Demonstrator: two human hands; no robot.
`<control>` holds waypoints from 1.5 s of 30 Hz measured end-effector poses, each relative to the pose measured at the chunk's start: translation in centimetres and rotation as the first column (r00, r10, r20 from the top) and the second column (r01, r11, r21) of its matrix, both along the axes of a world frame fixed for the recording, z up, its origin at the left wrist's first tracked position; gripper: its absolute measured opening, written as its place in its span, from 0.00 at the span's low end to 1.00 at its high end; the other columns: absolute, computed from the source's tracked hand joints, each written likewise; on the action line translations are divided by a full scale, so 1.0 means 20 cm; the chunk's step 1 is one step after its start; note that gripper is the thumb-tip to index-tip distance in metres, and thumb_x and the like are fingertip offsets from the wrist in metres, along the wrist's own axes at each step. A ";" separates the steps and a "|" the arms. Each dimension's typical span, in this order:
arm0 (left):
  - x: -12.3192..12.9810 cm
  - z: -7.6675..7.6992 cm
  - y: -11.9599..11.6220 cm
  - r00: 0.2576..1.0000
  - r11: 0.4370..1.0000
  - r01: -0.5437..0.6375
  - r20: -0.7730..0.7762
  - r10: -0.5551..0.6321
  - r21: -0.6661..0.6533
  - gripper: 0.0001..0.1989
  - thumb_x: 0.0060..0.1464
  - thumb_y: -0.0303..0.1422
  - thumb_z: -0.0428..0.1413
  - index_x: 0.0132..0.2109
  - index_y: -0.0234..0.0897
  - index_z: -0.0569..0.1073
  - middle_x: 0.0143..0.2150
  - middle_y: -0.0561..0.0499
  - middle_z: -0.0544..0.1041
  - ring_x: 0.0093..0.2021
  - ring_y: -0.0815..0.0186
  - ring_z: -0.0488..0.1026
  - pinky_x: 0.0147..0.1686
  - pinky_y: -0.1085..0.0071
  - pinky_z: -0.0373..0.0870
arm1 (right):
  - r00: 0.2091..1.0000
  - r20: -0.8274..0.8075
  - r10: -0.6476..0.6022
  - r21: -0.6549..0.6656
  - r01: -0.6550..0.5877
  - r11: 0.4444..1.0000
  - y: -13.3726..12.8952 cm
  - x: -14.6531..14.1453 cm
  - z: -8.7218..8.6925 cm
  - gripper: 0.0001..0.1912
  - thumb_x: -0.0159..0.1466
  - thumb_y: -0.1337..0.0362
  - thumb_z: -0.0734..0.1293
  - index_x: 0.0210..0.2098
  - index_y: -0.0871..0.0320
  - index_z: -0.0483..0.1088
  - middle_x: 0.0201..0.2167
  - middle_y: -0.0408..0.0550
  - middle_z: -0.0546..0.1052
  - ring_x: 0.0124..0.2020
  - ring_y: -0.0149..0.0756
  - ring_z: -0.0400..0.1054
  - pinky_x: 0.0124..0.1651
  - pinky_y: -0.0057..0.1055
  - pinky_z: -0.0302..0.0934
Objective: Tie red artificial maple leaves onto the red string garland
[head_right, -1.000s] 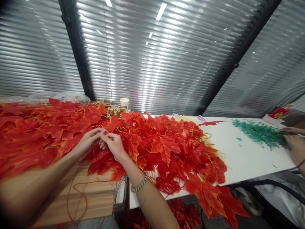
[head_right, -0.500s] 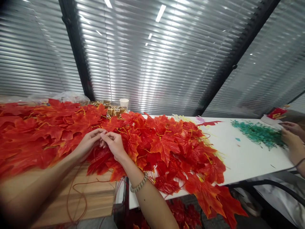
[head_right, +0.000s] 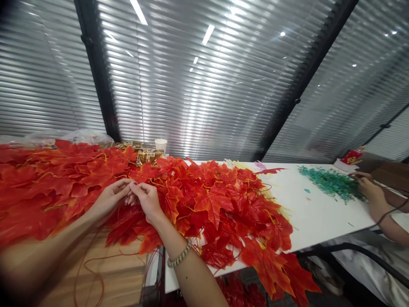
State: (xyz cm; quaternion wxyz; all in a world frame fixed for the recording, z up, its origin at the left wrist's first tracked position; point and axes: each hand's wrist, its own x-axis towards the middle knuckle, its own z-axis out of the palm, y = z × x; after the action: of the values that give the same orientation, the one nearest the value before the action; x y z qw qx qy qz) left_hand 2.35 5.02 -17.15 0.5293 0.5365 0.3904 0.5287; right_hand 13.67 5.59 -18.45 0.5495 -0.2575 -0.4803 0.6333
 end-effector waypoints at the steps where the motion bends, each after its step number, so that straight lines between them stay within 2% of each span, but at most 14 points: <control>1: 0.00 0.00 0.00 1.000 1.000 0.000 -0.008 0.000 0.004 0.14 0.46 0.41 0.58 0.36 0.36 0.69 0.19 0.56 0.69 0.19 0.72 0.64 0.21 0.77 0.59 | 1.000 0.002 -0.003 -0.001 0.003 1.000 0.00 0.00 0.00 0.14 0.52 0.55 0.65 0.19 0.59 0.65 0.12 0.40 0.66 0.16 0.26 0.60 0.21 0.24 0.53; 8: -0.01 0.00 0.00 0.999 0.999 0.036 -0.012 -0.036 0.021 0.12 0.47 0.38 0.58 0.38 0.36 0.69 0.21 0.55 0.70 0.21 0.72 0.64 0.22 0.77 0.59 | 0.999 -0.026 -0.037 0.036 0.038 0.999 0.00 0.00 0.00 0.14 0.53 0.57 0.66 0.18 0.60 0.64 0.12 0.40 0.66 0.15 0.26 0.59 0.21 0.24 0.52; 15: -0.01 -0.01 0.00 0.991 0.995 -0.049 0.124 0.059 -0.083 0.14 0.42 0.38 0.61 0.35 0.35 0.70 0.20 0.58 0.67 0.18 0.76 0.61 0.19 0.80 0.59 | 0.996 0.091 -0.021 0.151 0.007 0.989 -0.01 0.00 0.00 0.11 0.53 0.58 0.67 0.24 0.59 0.67 0.18 0.41 0.70 0.17 0.25 0.61 0.23 0.24 0.56; 25: 0.01 0.01 -0.02 0.986 0.992 -0.010 0.164 0.030 -0.122 0.13 0.43 0.38 0.60 0.32 0.35 0.69 0.16 0.59 0.64 0.15 0.75 0.61 0.17 0.79 0.60 | 0.991 0.136 -0.017 0.136 -0.002 0.991 -0.01 -0.01 -0.02 0.16 0.54 0.53 0.65 0.20 0.59 0.65 0.16 0.40 0.67 0.16 0.25 0.59 0.22 0.23 0.55; 32: 0.01 0.01 -0.02 0.980 0.987 0.054 0.199 -0.023 -0.151 0.12 0.46 0.39 0.59 0.29 0.35 0.68 0.15 0.60 0.62 0.15 0.77 0.59 0.16 0.81 0.57 | 0.990 0.142 -0.001 0.157 -0.022 0.987 -0.01 0.00 0.00 0.15 0.53 0.54 0.66 0.21 0.59 0.65 0.17 0.41 0.69 0.16 0.25 0.60 0.23 0.24 0.56; 37: 0.01 0.02 -0.02 0.982 0.984 0.038 0.187 -0.005 -0.176 0.12 0.46 0.39 0.58 0.28 0.35 0.67 0.15 0.60 0.61 0.15 0.77 0.59 0.16 0.81 0.57 | 0.989 0.150 -0.004 0.171 -0.022 0.985 -0.02 0.00 0.00 0.15 0.55 0.54 0.65 0.21 0.59 0.65 0.17 0.41 0.69 0.17 0.26 0.60 0.24 0.24 0.57; 45: 0.02 0.02 -0.03 0.981 0.988 0.076 0.186 -0.050 -0.136 0.11 0.47 0.38 0.58 0.29 0.35 0.67 0.14 0.60 0.62 0.15 0.74 0.61 0.18 0.78 0.59 | 0.992 0.127 -0.020 0.133 0.003 0.991 -0.01 -0.01 -0.01 0.18 0.57 0.53 0.63 0.18 0.59 0.63 0.14 0.40 0.66 0.16 0.25 0.58 0.22 0.24 0.55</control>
State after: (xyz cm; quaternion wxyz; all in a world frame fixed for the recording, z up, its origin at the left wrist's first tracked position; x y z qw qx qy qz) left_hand 2.76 4.52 -16.81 0.6164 0.4590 0.3599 0.5291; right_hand 13.55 5.33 -18.73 0.5370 -0.2632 -0.5543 0.5789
